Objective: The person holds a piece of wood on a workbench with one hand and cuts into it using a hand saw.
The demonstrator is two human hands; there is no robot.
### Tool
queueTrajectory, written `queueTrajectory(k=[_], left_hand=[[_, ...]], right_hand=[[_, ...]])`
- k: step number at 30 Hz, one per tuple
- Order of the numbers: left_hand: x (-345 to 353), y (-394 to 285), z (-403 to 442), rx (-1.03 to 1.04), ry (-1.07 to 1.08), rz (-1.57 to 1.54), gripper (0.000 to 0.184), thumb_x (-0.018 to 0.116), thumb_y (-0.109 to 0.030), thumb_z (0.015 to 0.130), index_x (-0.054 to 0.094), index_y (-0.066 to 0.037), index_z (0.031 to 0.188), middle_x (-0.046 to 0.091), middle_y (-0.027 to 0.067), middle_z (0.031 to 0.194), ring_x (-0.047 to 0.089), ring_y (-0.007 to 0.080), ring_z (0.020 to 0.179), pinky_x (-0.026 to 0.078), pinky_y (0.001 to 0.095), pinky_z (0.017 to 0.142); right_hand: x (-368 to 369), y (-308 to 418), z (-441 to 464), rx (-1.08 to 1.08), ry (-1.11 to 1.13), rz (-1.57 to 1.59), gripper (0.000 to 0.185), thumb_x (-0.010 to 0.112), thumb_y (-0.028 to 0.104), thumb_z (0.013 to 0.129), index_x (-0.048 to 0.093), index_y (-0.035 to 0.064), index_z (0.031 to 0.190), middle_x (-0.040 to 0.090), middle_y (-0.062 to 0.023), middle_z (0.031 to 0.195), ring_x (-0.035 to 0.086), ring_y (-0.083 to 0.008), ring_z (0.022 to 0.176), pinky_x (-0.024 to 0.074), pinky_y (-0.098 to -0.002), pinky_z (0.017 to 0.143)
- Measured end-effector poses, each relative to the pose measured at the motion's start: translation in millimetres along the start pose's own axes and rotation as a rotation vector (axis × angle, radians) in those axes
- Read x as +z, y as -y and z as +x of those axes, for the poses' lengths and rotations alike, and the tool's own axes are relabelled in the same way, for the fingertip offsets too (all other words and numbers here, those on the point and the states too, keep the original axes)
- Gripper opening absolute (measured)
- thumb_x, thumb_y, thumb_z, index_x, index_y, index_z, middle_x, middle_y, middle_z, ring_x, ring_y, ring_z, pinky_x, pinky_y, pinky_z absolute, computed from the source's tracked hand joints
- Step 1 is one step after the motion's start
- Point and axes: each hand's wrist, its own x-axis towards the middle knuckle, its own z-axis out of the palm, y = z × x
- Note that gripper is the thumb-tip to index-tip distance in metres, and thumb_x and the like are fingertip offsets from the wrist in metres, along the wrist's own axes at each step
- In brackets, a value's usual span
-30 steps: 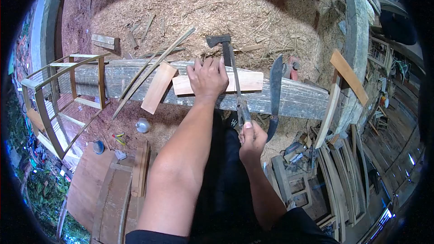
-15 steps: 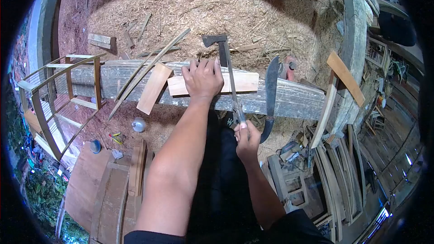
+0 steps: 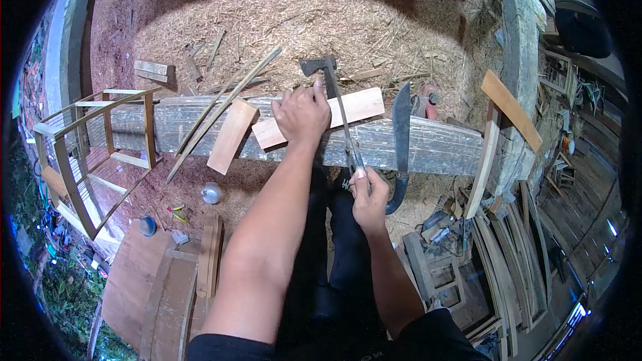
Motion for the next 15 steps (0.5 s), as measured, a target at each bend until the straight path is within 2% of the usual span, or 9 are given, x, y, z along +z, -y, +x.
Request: queueTrajectory(k=[1,4,11,13,15], left_hand=[[2,-1,-1,-0.047,0.008,0.009,0.040,0.055,-0.034,0.099,0.077,-0.010,0.077,0.072,0.0061,0.086,0.064,0.0277,0.091,0.041,0.0446,0.089],[4,0,-1,-0.015,-0.039,0.026,0.041,0.053,-0.032,0.100,0.077,-0.008,0.077,0.073,0.0066,0.087,0.063,0.0272,0.093,0.041,0.0444,0.088],[5,1,2,-0.032,-0.010,0.043,0.038,0.053,-0.029,0.100,0.076,-0.007,0.079,0.072,0.0076,0.088,0.062,0.0264,0.096,0.041,0.0442,0.086],[7,3,1,-0.016,0.002,0.061,0.041,0.050,-0.033,0.102,0.075,-0.009,0.081,0.073,0.0077,0.089,0.064,0.0272,0.093,0.043,0.0476,0.087],[8,4,-1,-0.023,0.011,0.060,0.041,0.049,-0.033,0.102,0.075,-0.009,0.081,0.073,0.0074,0.089,0.064,0.0267,0.093,0.043,0.0480,0.088]], right_hand=[[-3,1,-3,0.092,0.047,0.070,0.030,0.052,0.017,0.104,0.057,0.0010,0.079,0.047,0.0011,0.065,0.042,-0.0065,0.060,0.0323,-0.0262,0.055],[-15,20,-13,0.108,0.062,0.072,0.031,0.052,0.018,0.104,0.055,0.0024,0.078,0.046,0.0010,0.064,0.041,-0.0070,0.058,0.0319,-0.0264,0.054],[-36,24,-43,-0.019,0.061,-0.144,0.034,0.050,0.020,0.104,0.051,0.0050,0.073,0.046,0.0019,0.063,0.042,-0.0064,0.056,0.0312,-0.0272,0.052],[-31,39,-22,0.060,0.048,-0.202,0.032,0.054,0.019,0.101,0.050,-0.0006,0.076,0.044,-0.0091,0.060,0.042,-0.0141,0.055,0.0360,-0.0371,0.052],[-22,46,-9,0.074,0.047,-0.137,0.033,0.054,0.017,0.102,0.049,-0.0015,0.075,0.043,-0.0096,0.060,0.040,-0.0130,0.057,0.0350,-0.0371,0.052]])
